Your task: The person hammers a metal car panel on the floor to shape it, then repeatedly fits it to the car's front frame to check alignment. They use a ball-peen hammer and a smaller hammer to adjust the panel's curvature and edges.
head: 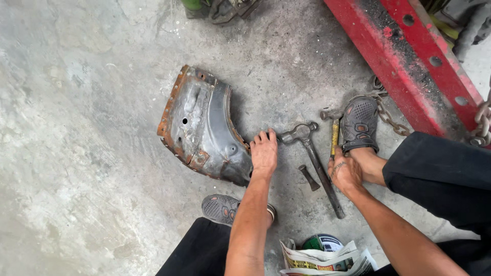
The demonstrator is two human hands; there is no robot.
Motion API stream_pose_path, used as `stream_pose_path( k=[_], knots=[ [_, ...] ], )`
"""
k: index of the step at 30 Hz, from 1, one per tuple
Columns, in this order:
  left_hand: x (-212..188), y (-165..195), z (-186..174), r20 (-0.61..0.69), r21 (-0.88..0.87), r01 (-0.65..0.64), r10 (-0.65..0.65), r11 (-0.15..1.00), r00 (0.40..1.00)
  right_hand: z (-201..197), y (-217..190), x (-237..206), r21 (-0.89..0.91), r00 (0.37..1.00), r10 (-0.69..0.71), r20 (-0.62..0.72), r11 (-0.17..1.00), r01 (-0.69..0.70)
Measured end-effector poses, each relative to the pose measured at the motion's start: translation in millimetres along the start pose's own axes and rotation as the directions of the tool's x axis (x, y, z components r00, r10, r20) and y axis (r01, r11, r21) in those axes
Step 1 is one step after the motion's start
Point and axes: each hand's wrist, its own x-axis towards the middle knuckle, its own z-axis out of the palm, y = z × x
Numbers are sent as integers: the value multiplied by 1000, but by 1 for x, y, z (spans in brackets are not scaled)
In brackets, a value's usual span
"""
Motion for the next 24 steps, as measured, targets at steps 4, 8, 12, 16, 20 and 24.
stream_pose_path(
  k=[4,8,12,16,20,24],
  knots=[
    [-17,-7,-36,-294,-438,-111,-25,892,956,17,1,15,-23,996,39,-84,999,-41],
    [-45,21,-93,-395,-758,-161,-248,632,885,21,-4,28,13,994,102,-31,995,-101],
    [-100,61,-133,-202,-975,-125,-510,182,836,7,-7,32,80,994,17,-104,997,-8],
    [-191,91,-143,180,-940,5,-486,-340,855,-9,-11,26,78,987,-94,-130,991,104],
    [-278,123,-141,241,-889,3,-461,-459,854,-22,-33,9,230,975,-113,-191,961,157],
    [-330,144,-147,288,-859,6,-474,-512,832,-39,-59,-22,432,976,-139,-166,880,198]
  ],
)
